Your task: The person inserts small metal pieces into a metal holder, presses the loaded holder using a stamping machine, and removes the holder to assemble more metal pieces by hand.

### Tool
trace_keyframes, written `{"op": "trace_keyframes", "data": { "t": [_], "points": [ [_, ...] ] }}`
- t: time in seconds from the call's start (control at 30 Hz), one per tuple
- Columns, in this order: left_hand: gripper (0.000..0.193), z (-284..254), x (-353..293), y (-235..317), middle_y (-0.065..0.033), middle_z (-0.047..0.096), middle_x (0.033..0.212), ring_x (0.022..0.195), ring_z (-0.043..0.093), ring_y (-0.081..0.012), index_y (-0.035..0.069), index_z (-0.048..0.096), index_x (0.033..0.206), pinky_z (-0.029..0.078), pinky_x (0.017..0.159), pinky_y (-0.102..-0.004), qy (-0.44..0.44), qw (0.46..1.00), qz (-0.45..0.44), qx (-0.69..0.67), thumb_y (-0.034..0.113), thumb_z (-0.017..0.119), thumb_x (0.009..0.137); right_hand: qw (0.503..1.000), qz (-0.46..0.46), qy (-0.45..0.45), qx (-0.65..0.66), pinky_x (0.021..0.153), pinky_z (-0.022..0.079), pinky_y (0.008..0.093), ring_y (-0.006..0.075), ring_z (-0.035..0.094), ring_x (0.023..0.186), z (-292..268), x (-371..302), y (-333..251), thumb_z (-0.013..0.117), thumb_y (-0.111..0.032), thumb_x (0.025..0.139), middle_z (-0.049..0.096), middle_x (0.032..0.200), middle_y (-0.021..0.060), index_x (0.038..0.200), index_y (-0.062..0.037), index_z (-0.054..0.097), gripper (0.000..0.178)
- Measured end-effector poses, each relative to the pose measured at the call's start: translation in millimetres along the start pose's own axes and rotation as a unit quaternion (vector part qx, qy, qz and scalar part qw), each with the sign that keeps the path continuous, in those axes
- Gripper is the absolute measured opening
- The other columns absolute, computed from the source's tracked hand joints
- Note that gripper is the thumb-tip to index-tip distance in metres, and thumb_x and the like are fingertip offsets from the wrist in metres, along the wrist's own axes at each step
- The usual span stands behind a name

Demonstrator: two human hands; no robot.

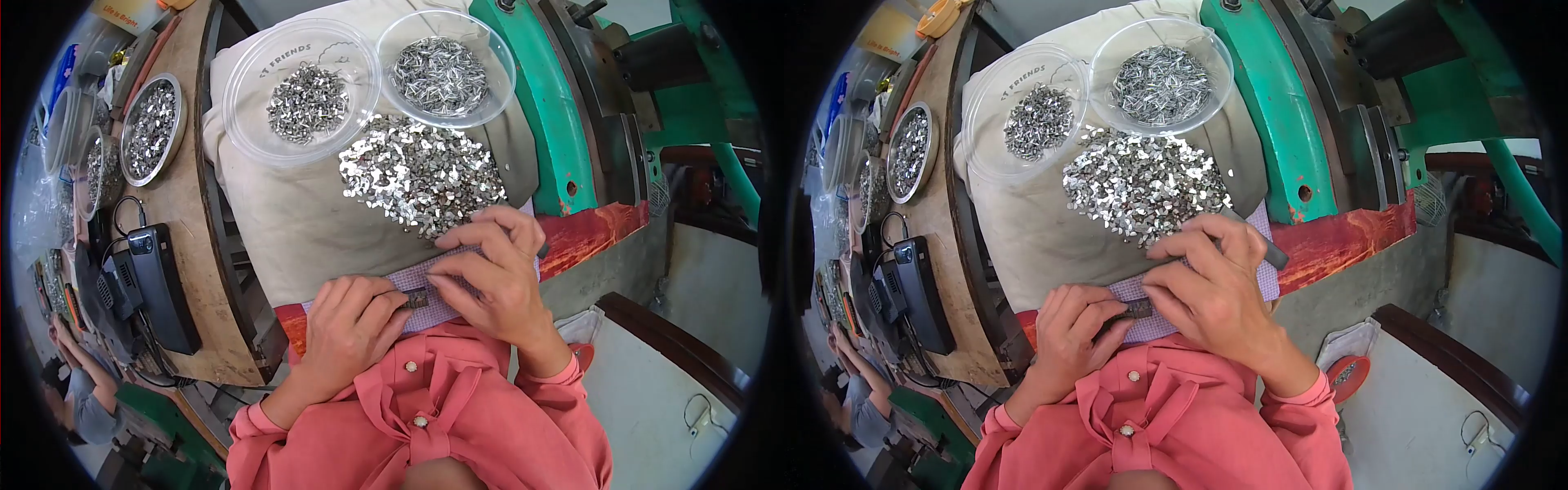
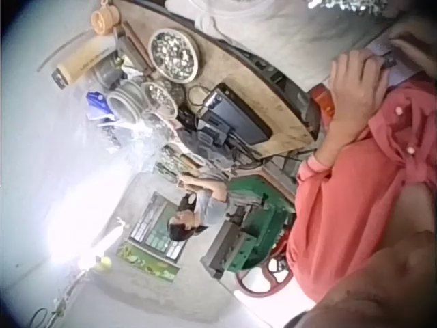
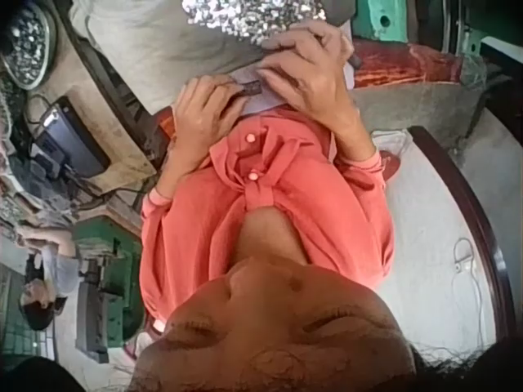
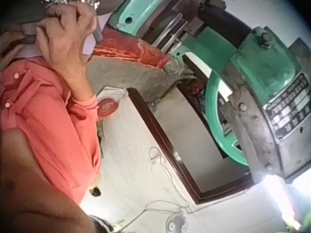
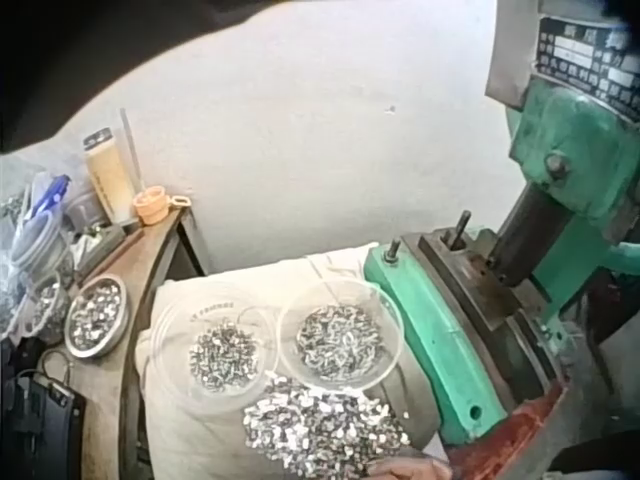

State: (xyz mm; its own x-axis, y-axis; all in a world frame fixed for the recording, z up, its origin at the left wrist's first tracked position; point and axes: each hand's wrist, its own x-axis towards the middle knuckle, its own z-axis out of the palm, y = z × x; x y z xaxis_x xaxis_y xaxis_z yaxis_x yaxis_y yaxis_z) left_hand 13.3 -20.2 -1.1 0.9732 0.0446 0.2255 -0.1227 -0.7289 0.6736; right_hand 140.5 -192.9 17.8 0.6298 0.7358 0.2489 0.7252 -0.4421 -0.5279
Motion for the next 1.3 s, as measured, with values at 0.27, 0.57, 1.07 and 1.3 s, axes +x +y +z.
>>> {"op": "trace_keyframes", "data": {
  "t": [0.27,0.57,1.07,1.3],
  "points": [
    [0.033,-3.3,2.6,3.8,-0.0054,0.063,0.095,0.081,0.06,-0.0254,0.009,0.065,0.096,0.044,0.068,-0.037,-0.018,1.0,0.0,0.005,0.013,0.084,0.069,0.999,-0.019,-0.04,0.029,0.095,0.032,0.0392,0.0256,0.052,0.11,1.7,-25.0,-6.5,0.082,-0.015,0.068,0.067,0.107,-0.0051,0.084,-0.0159,0.072,0.019],
    [0.035,-15.4,-16.5,-2.2,-0.0075,0.063,0.102,0.09,0.06,-0.0284,0.006,0.064,0.099,0.046,0.077,-0.0394,0.014,0.998,-0.056,0.009,0.013,0.083,0.07,0.999,-0.049,-0.018,-0.008,0.092,0.031,0.0386,0.021,0.052,0.111,7.5,-28.2,-9.4,0.079,-0.018,0.07,0.064,0.108,-0.0052,0.087,-0.0156,0.072,0.018],
    [0.041,-15.9,-29.3,-3.7,-0.0108,0.061,0.109,0.099,0.058,-0.0314,0.005,0.065,0.101,0.045,0.083,-0.0415,0.043,0.996,-0.07,0.043,0.016,0.085,0.067,0.993,-0.11,-0.007,-0.042,0.092,0.031,0.0394,0.0205,0.051,0.112,9.8,-28.8,-11.3,0.075,-0.019,0.07,0.064,0.109,-0.0046,0.088,-0.0158,0.074,0.019],
    [0.043,-16.4,-34.1,-4.6,-0.0109,0.061,0.111,0.102,0.057,-0.0315,0.005,0.065,0.104,0.045,0.087,-0.0415,0.05,0.995,-0.078,0.044,0.015,0.084,0.067,0.991,-0.125,-0.011,-0.037,0.093,0.03,0.0397,0.0211,0.051,0.113,11.2,-23.1,-12.1,0.076,-0.018,0.069,0.064,0.109,-0.0052,0.089,-0.0161,0.074,0.02]
  ]
}}
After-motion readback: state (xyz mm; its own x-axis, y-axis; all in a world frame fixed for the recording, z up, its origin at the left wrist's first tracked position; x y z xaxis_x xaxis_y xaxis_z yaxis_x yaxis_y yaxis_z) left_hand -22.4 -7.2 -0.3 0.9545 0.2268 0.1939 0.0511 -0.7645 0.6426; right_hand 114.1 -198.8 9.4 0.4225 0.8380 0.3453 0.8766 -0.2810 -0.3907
